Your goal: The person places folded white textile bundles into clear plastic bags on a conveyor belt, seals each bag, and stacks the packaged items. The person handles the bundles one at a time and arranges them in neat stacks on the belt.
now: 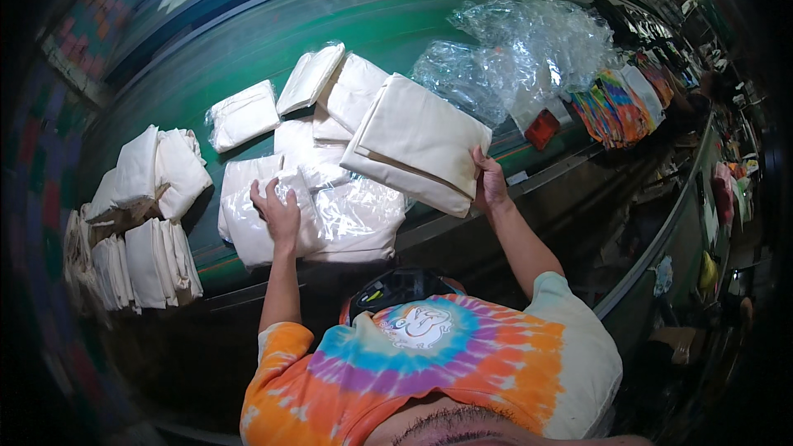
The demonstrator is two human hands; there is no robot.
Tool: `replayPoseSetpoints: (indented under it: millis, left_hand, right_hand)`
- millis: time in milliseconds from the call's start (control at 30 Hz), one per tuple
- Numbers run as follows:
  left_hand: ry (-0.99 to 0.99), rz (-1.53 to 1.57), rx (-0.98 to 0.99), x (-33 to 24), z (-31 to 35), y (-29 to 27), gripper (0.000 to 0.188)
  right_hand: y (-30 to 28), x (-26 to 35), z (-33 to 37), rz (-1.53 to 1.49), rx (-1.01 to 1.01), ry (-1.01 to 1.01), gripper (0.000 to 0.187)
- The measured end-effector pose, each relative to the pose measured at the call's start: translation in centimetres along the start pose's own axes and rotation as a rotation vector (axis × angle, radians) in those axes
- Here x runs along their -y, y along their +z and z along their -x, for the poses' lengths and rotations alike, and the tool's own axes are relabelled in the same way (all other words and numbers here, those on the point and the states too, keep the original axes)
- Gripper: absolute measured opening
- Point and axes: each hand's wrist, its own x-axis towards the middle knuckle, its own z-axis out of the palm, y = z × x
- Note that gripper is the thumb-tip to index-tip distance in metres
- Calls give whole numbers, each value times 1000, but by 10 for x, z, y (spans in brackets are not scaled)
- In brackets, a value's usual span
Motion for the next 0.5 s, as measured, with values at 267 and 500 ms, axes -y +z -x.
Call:
replayPoseSetpoints:
  millis: [267, 500]
  left_hand:
    - [-142, 1103, 219, -55, 25, -14, 16]
    - [-612, 1633, 452, -56, 24, -65, 55]
  right_hand:
    - [37, -24, 8, 41, 65, 61, 54]
    - [101, -89, 4, -40, 57, 24, 49]
